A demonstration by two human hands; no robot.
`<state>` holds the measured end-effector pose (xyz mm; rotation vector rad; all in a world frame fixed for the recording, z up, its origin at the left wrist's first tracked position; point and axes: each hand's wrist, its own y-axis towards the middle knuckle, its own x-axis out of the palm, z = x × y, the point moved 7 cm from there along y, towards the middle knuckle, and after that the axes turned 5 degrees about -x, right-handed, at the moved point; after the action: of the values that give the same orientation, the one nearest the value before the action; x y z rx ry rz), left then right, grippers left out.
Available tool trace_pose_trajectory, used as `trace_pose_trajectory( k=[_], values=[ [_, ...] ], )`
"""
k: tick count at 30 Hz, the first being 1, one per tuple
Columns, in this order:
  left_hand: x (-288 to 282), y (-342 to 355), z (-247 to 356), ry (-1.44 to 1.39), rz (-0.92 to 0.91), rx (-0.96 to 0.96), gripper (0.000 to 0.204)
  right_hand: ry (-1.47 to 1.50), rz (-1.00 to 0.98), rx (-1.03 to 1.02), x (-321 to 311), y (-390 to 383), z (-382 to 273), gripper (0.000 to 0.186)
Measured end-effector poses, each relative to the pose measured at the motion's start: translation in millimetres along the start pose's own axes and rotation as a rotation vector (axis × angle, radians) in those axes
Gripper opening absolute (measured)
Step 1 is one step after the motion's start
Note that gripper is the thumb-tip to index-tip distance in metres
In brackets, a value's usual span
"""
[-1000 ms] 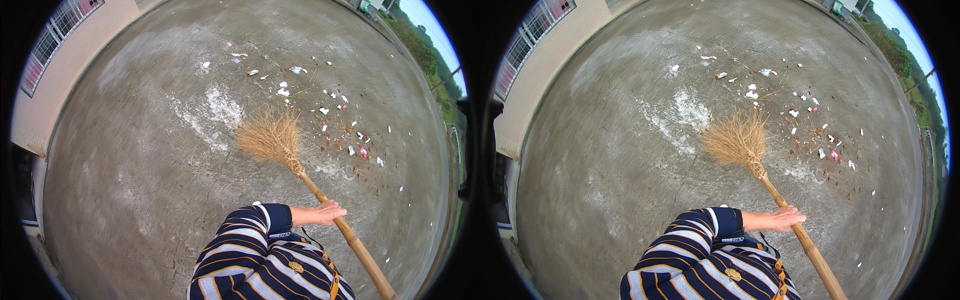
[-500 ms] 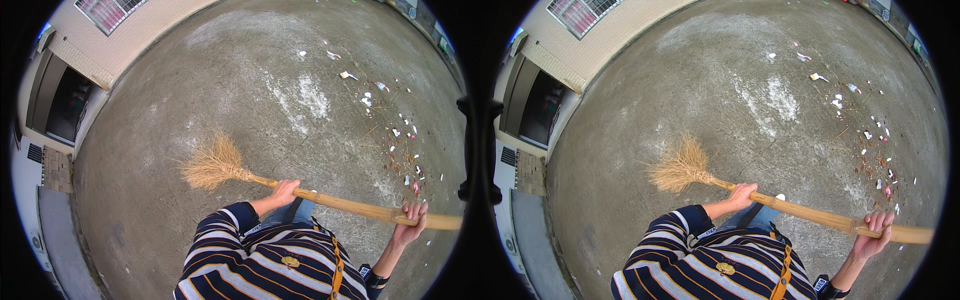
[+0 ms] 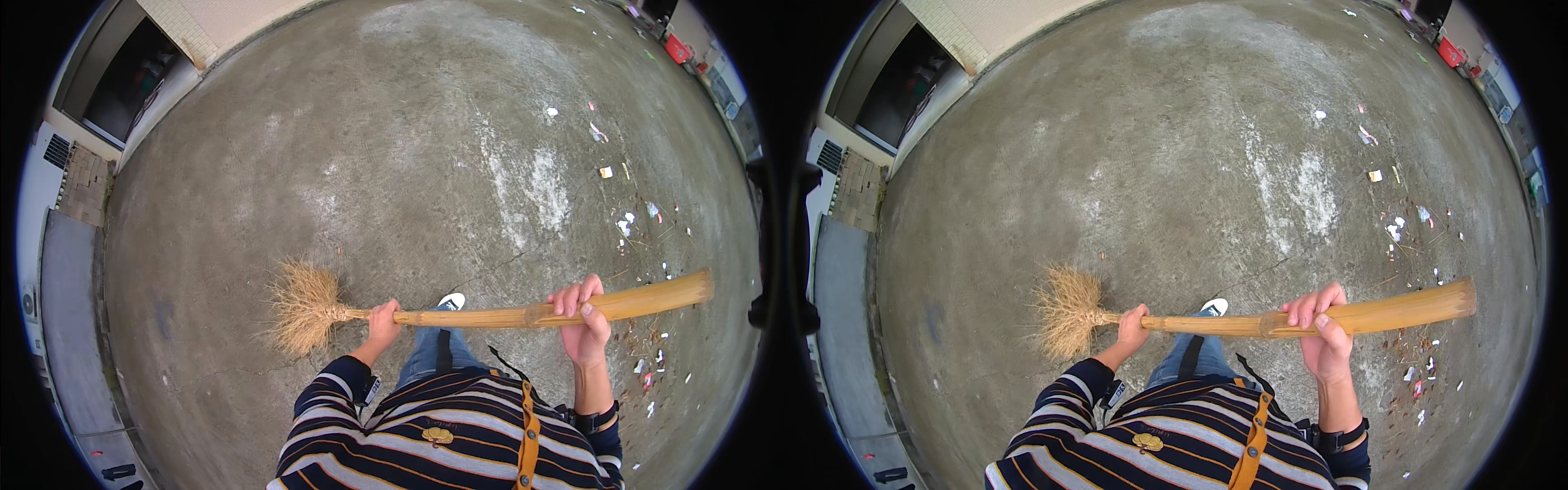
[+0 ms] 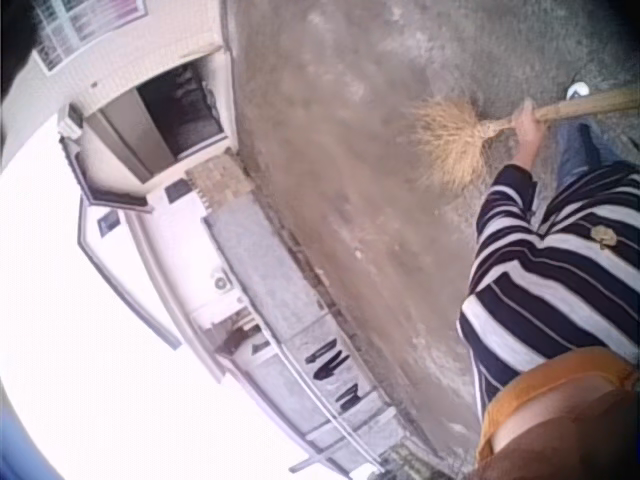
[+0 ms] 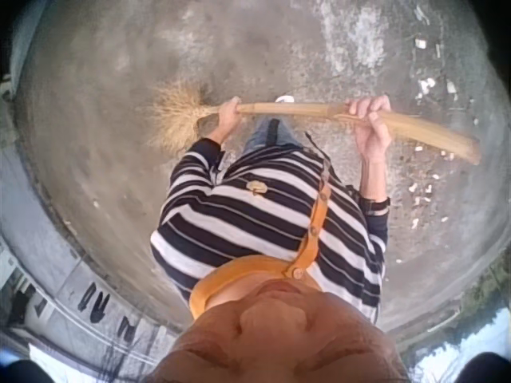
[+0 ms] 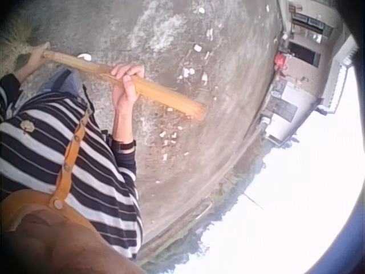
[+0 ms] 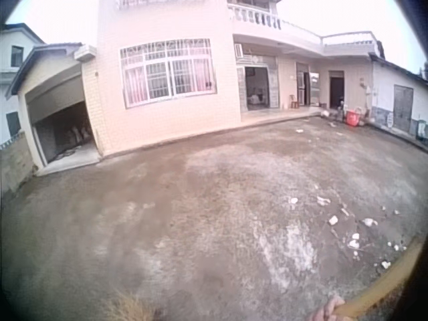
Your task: The person sweeps a concrete courtyard using a traditional straw broom, gathering scattered paper and debris into a pile. The person moves around the area to collect trash and then sweeps toward a drain.
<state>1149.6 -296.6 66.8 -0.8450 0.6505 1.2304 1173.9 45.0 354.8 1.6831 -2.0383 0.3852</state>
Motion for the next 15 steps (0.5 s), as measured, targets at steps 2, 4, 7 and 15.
trace_pose_trajectory(
  k=[2, 4, 7, 15],
  values=[
    [4.0, 33.0, 30.6, -0.008, -0.057, 0.058, 0.017, 0.001, 0.064, -0.043, -17.0, 22.4, -15.5, 0.026],
    [16.5, 60.2, 79.2, -0.055, -0.152, 0.191, 0.022, -0.015, 0.139, -0.119, -43.8, 28.3, -44.0, 0.027],
    [51.4, 79.1, 173.8, -0.059, -0.353, 0.467, 0.031, -0.069, 0.367, -0.316, -89.0, -13.0, -117.6, 0.025],
    [162.2, 14.7, 419.8, -0.079, -0.995, 1.159, 0.030, -0.526, 0.892, -0.818, -14.6, -212.8, -236.1, 0.023]
  ],
)
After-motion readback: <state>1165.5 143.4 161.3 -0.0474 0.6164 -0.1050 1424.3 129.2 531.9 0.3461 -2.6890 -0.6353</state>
